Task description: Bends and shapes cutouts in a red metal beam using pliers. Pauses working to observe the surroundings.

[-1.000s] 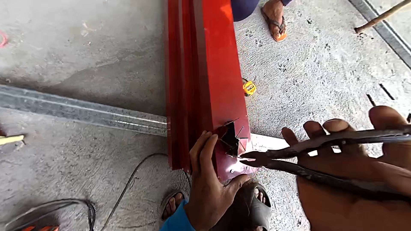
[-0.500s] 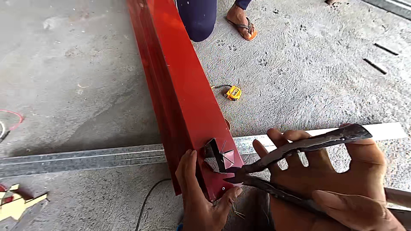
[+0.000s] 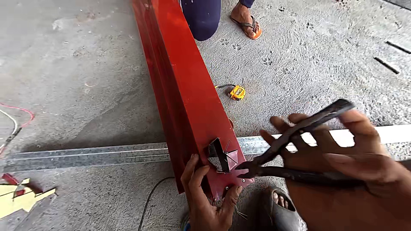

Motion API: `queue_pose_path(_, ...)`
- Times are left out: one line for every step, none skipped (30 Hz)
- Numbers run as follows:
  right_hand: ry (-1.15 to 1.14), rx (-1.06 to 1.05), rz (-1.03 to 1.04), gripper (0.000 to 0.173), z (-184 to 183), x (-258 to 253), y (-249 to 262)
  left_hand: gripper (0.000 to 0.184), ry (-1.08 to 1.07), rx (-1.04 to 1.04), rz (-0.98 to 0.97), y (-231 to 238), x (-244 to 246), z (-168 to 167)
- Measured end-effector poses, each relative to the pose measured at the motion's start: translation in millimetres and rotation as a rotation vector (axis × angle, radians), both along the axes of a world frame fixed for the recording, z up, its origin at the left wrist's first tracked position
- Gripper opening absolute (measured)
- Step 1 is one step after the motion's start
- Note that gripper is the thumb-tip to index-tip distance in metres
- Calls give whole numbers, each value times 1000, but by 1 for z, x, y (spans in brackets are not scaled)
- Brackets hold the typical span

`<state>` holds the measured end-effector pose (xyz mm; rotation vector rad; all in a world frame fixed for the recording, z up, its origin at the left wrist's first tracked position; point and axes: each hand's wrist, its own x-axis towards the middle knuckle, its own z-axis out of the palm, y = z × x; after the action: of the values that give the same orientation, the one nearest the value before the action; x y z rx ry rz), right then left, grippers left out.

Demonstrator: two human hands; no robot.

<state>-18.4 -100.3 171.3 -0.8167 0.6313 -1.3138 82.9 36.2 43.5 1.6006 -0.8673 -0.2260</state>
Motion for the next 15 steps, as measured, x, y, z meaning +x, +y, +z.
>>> queue_pose_path(-16,-26,-13,50,3,-6,-6,71,-26,2,3,0,0,-1)
queue_pose_path(-17,-60,-4,44,5,-12,-13,70,-39,7,5,1,0,-2)
queue_pose_path(-16,-104,34,37,7,-17,-21,70,-41,11,9,2,-1,-2)
queue_pose_path(-8,-142,87,30,11,-18,-30,71,-35,11,11,2,-2,-3)
queue_pose_path(10,-172,159,25,15,-16,-38,73,-27,10,13,1,-2,-3)
queue_pose_path(16,-187,226,21,19,-11,-45,75,-21,9,16,1,-3,-3)
queue_pose_path(19,-193,299,17,21,-4,-51,75,-17,11,17,0,-3,-3)
queue_pose_path(28,-189,371,15,22,4,-56,75,-17,12,19,0,-4,-3)
queue_pose_path(47,-184,448,15,21,12,-61,76,-20,15,21,0,-4,-3)
queue_pose_path(90,-171,514,18,19,20,-66,76,-23,14,23,0,-4,-2)
queue_pose_path(135,-157,581,24,15,27,-69,76,-26,9,26,0,-5,-2)
queue_pose_path(164,-128,631,29,12,34,-71,76,-31,8,28,0,-5,-2)
queue_pose_path(180,-82,661,32,9,40,-71,75,-39,3,32,0,-6,-1)
queue_pose_path(190,-39,681,34,7,46,-72,75,-49,-6,36,0,-7,-1)
queue_pose_path(199,-8,685,35,5,52,-73,76,-55,-9,40,0,-7,-1)
